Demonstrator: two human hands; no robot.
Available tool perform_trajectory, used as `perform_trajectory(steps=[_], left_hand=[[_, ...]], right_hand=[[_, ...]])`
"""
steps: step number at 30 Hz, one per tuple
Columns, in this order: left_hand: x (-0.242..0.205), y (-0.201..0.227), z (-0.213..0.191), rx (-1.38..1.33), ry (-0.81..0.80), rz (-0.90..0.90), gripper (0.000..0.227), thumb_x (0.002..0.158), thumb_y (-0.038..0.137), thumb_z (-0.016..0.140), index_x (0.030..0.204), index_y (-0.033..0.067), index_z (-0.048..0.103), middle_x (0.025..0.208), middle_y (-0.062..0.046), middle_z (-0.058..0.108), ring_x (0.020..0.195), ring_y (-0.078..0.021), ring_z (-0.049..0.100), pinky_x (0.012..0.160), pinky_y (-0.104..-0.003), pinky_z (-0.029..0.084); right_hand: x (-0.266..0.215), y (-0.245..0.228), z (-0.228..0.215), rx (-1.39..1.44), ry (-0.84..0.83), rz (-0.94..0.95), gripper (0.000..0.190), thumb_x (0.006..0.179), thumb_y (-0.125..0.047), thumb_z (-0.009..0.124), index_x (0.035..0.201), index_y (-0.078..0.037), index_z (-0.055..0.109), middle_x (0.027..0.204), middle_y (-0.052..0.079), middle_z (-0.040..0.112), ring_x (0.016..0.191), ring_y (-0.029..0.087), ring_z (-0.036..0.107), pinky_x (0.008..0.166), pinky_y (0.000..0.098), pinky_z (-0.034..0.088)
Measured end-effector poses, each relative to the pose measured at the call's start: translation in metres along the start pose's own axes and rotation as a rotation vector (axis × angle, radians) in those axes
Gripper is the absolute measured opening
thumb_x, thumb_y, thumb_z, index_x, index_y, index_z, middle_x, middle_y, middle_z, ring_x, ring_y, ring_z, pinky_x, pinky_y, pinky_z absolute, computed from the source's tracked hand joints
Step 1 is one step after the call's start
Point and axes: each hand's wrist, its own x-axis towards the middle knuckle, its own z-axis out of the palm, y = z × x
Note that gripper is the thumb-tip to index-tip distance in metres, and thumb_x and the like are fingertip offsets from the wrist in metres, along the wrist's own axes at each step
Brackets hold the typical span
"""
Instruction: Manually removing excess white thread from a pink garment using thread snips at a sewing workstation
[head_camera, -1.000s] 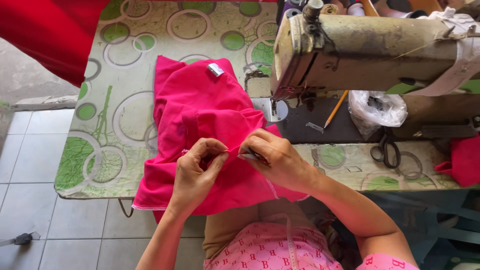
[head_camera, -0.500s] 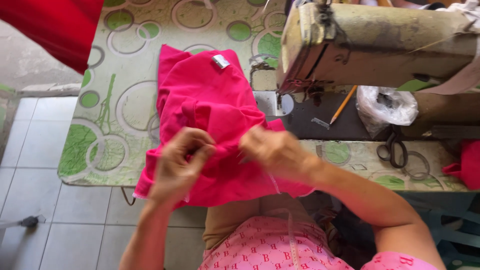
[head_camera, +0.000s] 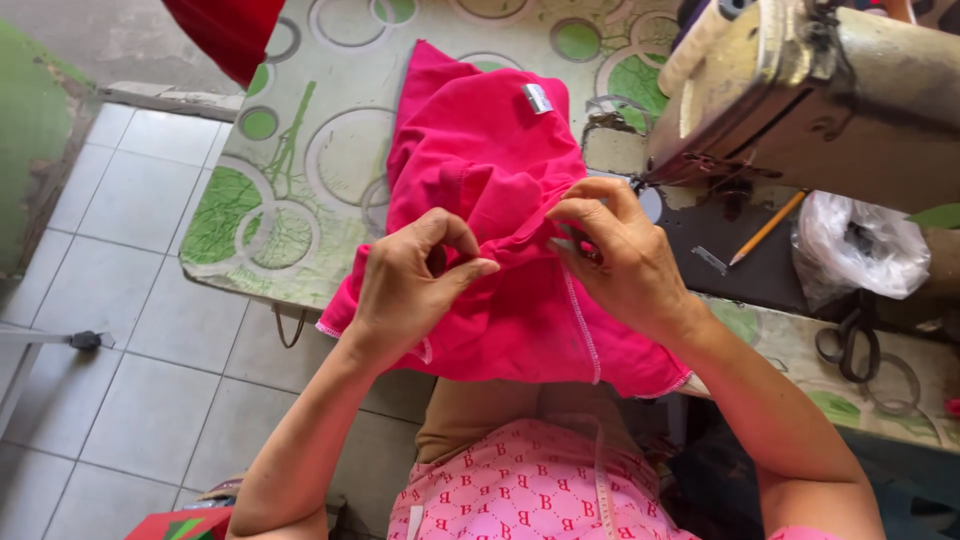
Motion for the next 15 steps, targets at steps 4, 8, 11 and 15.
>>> perform_trajectory(steps=[4,8,11,15], left_hand=[[0.0,0.0,0.006,0.037,0.021,0.052,0.025,0.082,0.018,0.086,0.103,0.0208,0.072,0.08,0.0,0.073,0.064,-0.0165,0.064,0.061,-0.028,0.052],[-0.001,0.002,0.009,0.108,0.0,0.211,0.026,0.087,0.016,0.082,0.11,0.0169,0.07,0.081,-0.003,0.07,0.075,-0.0253,0.069,0.07,-0.035,0.057],[0.0,-0.006,0.004,0.289,0.074,0.325,0.025,0.089,0.009,0.078,0.112,0.0145,0.069,0.079,-0.004,0.061,0.074,-0.0278,0.065,0.07,-0.038,0.057],[0.004,-0.025,0.013,0.739,0.362,0.594,0.004,0.098,0.012,0.071,0.096,0.0112,0.073,0.074,-0.002,0.047,0.067,-0.0232,0.056,0.065,-0.035,0.053]], right_hand=[[0.0,0.004,0.003,0.009,-0.008,0.015,0.038,0.093,-0.011,0.078,0.128,-0.022,0.068,0.122,0.007,0.059,0.098,0.035,0.073,0.077,0.0421,0.061],[-0.005,0.023,0.007,-0.095,-0.013,0.004,0.036,0.089,-0.002,0.077,0.12,-0.02,0.071,0.107,0.009,0.057,0.084,0.038,0.073,0.068,0.0456,0.061],[-0.011,0.027,-0.001,-0.136,0.023,-0.006,0.03,0.087,0.003,0.076,0.108,-0.019,0.074,0.101,0.007,0.059,0.081,0.035,0.073,0.068,0.0406,0.06],[-0.016,0.019,0.0,-0.164,0.045,-0.029,0.025,0.089,0.001,0.077,0.106,-0.017,0.075,0.097,0.006,0.058,0.08,0.033,0.072,0.068,0.041,0.059]])
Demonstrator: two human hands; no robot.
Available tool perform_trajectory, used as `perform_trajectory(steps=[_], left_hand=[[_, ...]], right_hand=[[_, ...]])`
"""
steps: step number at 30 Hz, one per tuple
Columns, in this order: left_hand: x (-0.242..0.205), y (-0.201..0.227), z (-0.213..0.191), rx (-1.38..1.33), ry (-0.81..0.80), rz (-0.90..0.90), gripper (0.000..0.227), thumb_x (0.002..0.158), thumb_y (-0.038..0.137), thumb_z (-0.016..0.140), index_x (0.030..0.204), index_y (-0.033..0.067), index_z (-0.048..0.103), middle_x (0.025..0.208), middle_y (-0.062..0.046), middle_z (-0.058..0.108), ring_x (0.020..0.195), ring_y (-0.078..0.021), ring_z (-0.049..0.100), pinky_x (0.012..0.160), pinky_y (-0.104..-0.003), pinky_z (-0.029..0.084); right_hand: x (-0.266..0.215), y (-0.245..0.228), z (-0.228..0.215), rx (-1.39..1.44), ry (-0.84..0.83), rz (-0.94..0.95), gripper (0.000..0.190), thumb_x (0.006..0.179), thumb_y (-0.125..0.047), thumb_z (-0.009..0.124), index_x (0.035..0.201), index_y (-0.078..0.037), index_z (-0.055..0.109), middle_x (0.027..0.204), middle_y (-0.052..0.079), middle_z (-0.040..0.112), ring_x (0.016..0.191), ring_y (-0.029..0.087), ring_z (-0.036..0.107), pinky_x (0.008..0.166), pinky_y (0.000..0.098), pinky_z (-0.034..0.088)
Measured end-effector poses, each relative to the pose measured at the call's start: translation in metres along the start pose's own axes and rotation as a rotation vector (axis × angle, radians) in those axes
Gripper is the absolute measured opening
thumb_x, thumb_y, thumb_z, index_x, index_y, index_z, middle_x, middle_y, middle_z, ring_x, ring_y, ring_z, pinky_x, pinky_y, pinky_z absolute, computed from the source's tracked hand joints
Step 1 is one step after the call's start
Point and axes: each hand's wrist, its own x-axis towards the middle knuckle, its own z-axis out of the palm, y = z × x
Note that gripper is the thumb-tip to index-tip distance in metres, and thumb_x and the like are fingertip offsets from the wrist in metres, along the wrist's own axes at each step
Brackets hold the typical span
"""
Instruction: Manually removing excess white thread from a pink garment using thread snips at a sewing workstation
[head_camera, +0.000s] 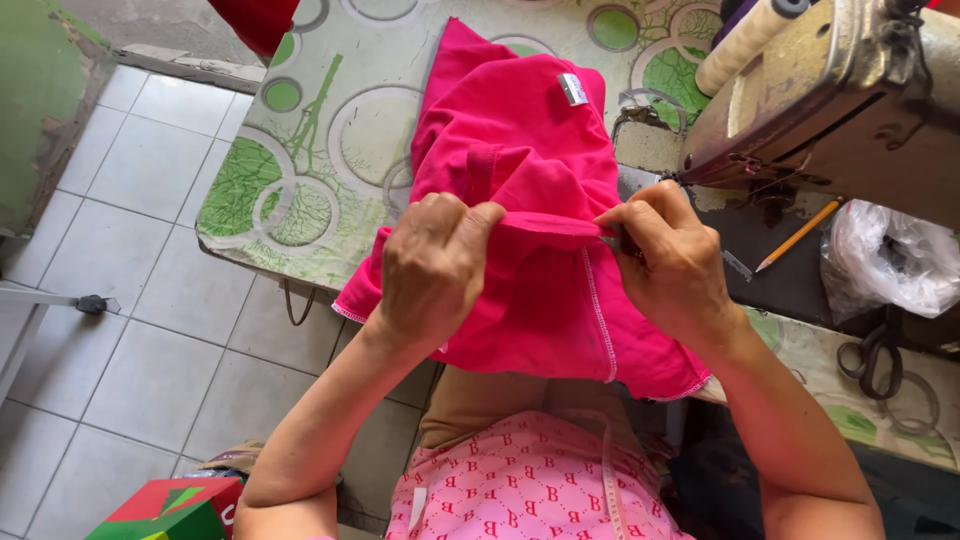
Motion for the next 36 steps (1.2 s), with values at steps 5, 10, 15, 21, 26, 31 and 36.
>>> perform_trajectory(steps=[5,10,15,21,26,31,36], left_hand=[[-0.006,0.005,0.004,-0.039,0.107,0.197,0.01,0.098,0.002,0.066,0.094,0.0057,0.075,0.077,-0.006,0.051,0.079,-0.0248,0.064,0.074,-0.036,0.058],[-0.007,0.017,0.003,-0.135,0.162,0.247,0.018,0.101,-0.001,0.059,0.091,-0.0004,0.073,0.086,-0.014,0.06,0.089,-0.0308,0.071,0.079,-0.041,0.063],[-0.013,0.025,0.006,-0.23,0.218,0.308,0.024,0.103,-0.001,0.054,0.089,-0.0047,0.073,0.089,-0.019,0.062,0.083,-0.0339,0.071,0.075,-0.042,0.064],[-0.026,0.023,0.015,-0.267,0.259,0.327,0.029,0.103,0.001,0.049,0.085,-0.0055,0.07,0.09,-0.02,0.062,0.083,-0.0357,0.07,0.074,-0.044,0.064],[-0.028,0.023,0.017,-0.294,0.274,0.308,0.029,0.102,0.002,0.049,0.082,-0.0056,0.07,0.09,-0.02,0.062,0.082,-0.0358,0.071,0.072,-0.044,0.064],[-0.03,0.023,0.02,-0.294,0.28,0.307,0.03,0.101,0.003,0.048,0.081,-0.0055,0.069,0.09,-0.019,0.061,0.081,-0.0363,0.071,0.069,-0.044,0.064],[-0.028,0.024,0.018,-0.293,0.284,0.301,0.029,0.099,0.002,0.049,0.08,-0.0046,0.07,0.09,-0.018,0.061,0.081,-0.0358,0.071,0.069,-0.044,0.065]], right_hand=[[-0.002,-0.006,-0.015,0.136,-0.088,0.089,0.03,0.095,-0.013,0.076,0.124,-0.01,0.068,0.097,0.012,0.06,0.086,0.036,0.07,0.072,0.0446,0.058],[-0.024,-0.034,-0.008,0.451,-0.079,0.301,0.027,0.097,-0.007,0.074,0.119,0.006,0.066,0.098,0.018,0.066,0.087,0.029,0.074,0.076,0.038,0.06],[-0.013,-0.054,0.013,0.443,-0.174,0.193,0.016,0.099,-0.018,0.07,0.11,-0.006,0.072,0.081,0.012,0.067,0.071,0.031,0.071,0.06,0.04,0.057],[-0.01,-0.053,0.021,0.419,-0.179,0.181,0.012,0.099,-0.018,0.071,0.105,-0.007,0.072,0.082,0.012,0.069,0.075,0.034,0.071,0.064,0.0413,0.056],[-0.01,-0.055,0.022,0.413,-0.176,0.186,0.012,0.098,-0.018,0.072,0.105,-0.008,0.073,0.082,0.012,0.07,0.077,0.034,0.072,0.066,0.0407,0.057],[-0.007,-0.058,0.02,0.405,-0.174,0.17,0.01,0.098,-0.014,0.072,0.104,-0.006,0.071,0.081,0.014,0.068,0.078,0.039,0.071,0.066,0.043,0.056],[-0.01,-0.057,0.024,0.394,-0.159,0.181,0.01,0.098,-0.015,0.071,0.105,-0.007,0.072,0.082,0.014,0.068,0.078,0.038,0.071,0.065,0.0428,0.056]])
